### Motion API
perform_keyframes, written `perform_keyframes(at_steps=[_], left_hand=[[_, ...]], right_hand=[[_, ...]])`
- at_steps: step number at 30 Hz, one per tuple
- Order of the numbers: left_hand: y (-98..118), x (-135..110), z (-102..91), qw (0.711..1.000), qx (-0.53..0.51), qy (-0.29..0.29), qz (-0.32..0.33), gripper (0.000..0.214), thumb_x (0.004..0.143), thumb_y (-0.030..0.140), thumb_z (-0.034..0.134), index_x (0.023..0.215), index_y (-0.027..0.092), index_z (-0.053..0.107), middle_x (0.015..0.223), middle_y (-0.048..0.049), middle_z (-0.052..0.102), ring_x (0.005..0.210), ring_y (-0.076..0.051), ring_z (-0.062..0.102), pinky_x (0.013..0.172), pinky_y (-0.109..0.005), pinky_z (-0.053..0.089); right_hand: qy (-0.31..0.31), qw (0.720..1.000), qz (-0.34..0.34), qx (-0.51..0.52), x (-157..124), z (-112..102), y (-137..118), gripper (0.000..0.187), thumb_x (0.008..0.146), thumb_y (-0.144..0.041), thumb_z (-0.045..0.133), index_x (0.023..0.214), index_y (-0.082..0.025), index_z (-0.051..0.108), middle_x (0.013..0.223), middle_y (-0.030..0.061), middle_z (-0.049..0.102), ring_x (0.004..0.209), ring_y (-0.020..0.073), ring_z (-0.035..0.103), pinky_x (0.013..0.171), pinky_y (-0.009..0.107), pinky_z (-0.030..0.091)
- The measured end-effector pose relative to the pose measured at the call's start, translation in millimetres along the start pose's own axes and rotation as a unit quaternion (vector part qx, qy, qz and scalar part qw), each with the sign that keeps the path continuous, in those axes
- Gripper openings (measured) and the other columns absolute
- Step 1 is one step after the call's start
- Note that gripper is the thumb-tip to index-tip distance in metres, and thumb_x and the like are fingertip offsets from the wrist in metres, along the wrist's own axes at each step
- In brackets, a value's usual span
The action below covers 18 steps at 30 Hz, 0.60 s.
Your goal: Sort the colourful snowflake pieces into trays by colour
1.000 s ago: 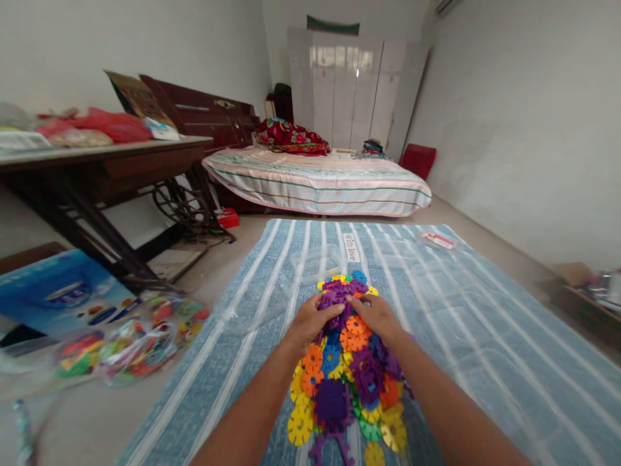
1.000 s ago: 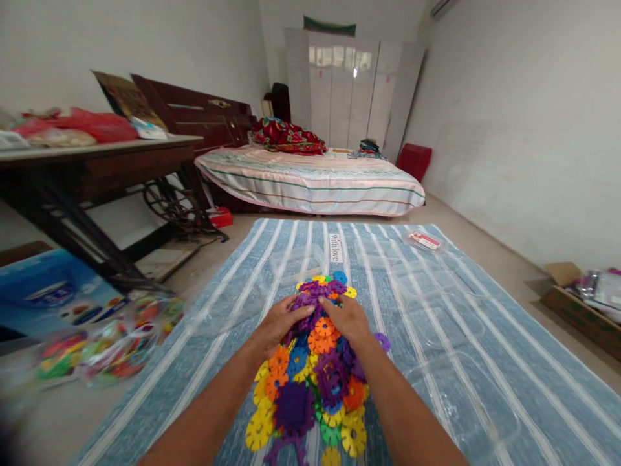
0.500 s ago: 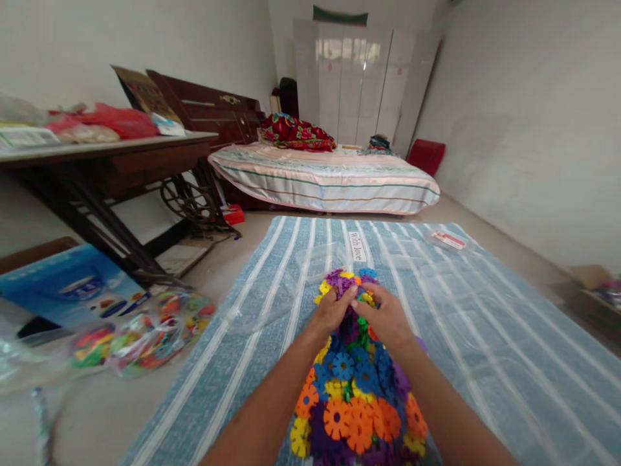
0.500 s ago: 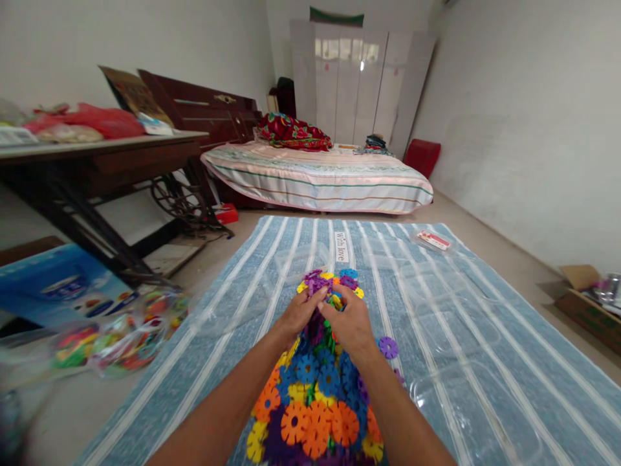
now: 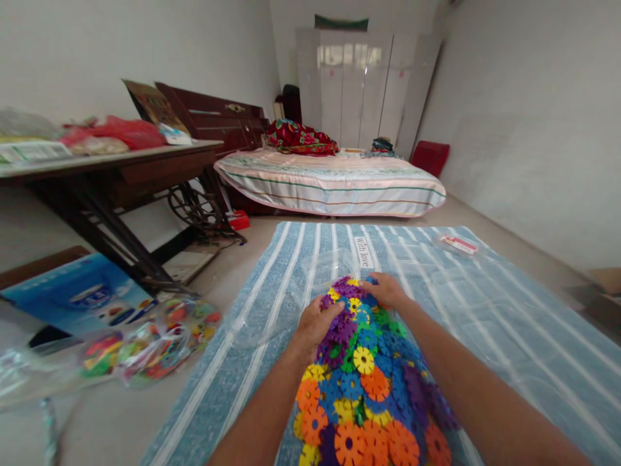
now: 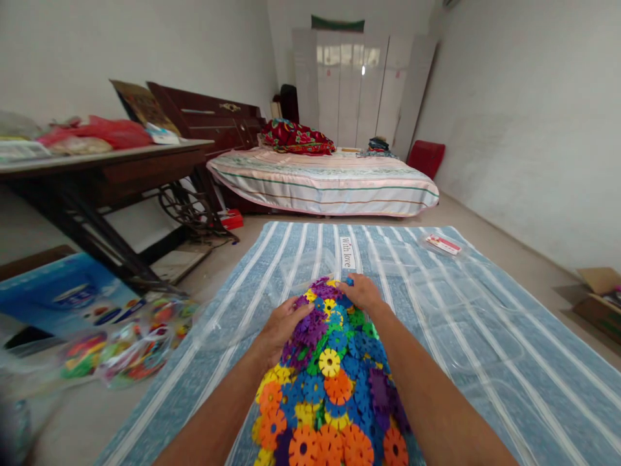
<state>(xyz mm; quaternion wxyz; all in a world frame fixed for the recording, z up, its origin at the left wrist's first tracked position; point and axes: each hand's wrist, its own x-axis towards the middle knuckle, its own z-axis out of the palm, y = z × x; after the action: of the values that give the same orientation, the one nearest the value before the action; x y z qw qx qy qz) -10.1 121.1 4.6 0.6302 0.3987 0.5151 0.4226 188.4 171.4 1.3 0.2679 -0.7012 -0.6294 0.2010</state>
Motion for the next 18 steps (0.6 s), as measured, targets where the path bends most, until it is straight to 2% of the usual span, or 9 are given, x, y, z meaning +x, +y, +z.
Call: perform_keyframes(at_steps=[2, 5, 9, 13, 16, 18], left_hand=[[0, 10, 2.1, 1.000, -0.019, 0.002, -0.018, 0.050, 0.061, 0.036, 0.078, 0.105, 0.018, 0.062, 0.086, -0.0030, 0.070, 0.077, -0.017, 0.067, 0.073, -0.027, 0.051], [1, 23, 7.8, 0.995, -0.086, -0.041, -0.035, 0.041, 0.065, 0.032, 0.075, 0.100, 0.015, 0.063, 0.080, -0.0033, 0.071, 0.070, -0.016, 0.066, 0.070, -0.027, 0.051], [4, 33, 13.8, 0.981, -0.143, -0.103, -0.083, 0.030, 0.068, 0.030, 0.072, 0.092, 0.014, 0.065, 0.074, -0.0042, 0.071, 0.063, -0.016, 0.066, 0.067, -0.027, 0.052], [5, 34, 17.6, 0.976, -0.102, -0.130, -0.139, 0.037, 0.067, 0.041, 0.071, 0.092, 0.013, 0.066, 0.066, -0.0042, 0.070, 0.059, -0.018, 0.065, 0.064, -0.030, 0.052], [8, 31, 24.5, 0.978, -0.047, -0.173, -0.109, 0.044, 0.066, 0.048, 0.071, 0.091, 0.013, 0.067, 0.065, -0.0039, 0.069, 0.059, -0.017, 0.063, 0.064, -0.029, 0.050], [12, 29, 31.0, 0.976, -0.013, -0.207, -0.068, 0.044, 0.064, 0.048, 0.072, 0.089, 0.012, 0.067, 0.067, -0.0035, 0.068, 0.061, -0.016, 0.063, 0.066, -0.028, 0.049]], right_hand=[[-0.020, 1.000, -0.010, -0.001, 0, 9, -3, 0.034, 0.072, -0.049, 0.063, 0.085, -0.019, 0.070, 0.095, 0.0069, 0.069, 0.093, 0.0213, 0.060, 0.078, 0.027, 0.042], [-0.027, 0.999, -0.018, 0.011, -11, 20, -12, 0.034, 0.073, -0.052, 0.060, 0.078, -0.020, 0.070, 0.091, 0.0060, 0.069, 0.090, 0.0198, 0.060, 0.076, 0.026, 0.040], [-0.005, 0.997, -0.012, 0.070, -31, 26, -24, 0.036, 0.079, -0.051, 0.052, 0.091, -0.022, 0.070, 0.091, 0.0034, 0.069, 0.086, 0.0176, 0.060, 0.075, 0.025, 0.042], [0.032, 0.990, 0.019, 0.135, -51, 26, -32, 0.048, 0.083, -0.053, 0.041, 0.104, -0.018, 0.066, 0.083, 0.0029, 0.068, 0.075, 0.0169, 0.062, 0.066, 0.026, 0.046], [0.055, 0.969, 0.022, 0.238, -70, 21, -40, 0.046, 0.080, -0.051, 0.047, 0.104, -0.016, 0.065, 0.078, 0.0022, 0.067, 0.069, 0.0166, 0.061, 0.062, 0.027, 0.047], [0.069, 0.945, 0.003, 0.320, -85, 14, -46, 0.043, 0.077, -0.047, 0.054, 0.105, -0.016, 0.064, 0.081, 0.0021, 0.068, 0.072, 0.0168, 0.061, 0.066, 0.028, 0.049]])
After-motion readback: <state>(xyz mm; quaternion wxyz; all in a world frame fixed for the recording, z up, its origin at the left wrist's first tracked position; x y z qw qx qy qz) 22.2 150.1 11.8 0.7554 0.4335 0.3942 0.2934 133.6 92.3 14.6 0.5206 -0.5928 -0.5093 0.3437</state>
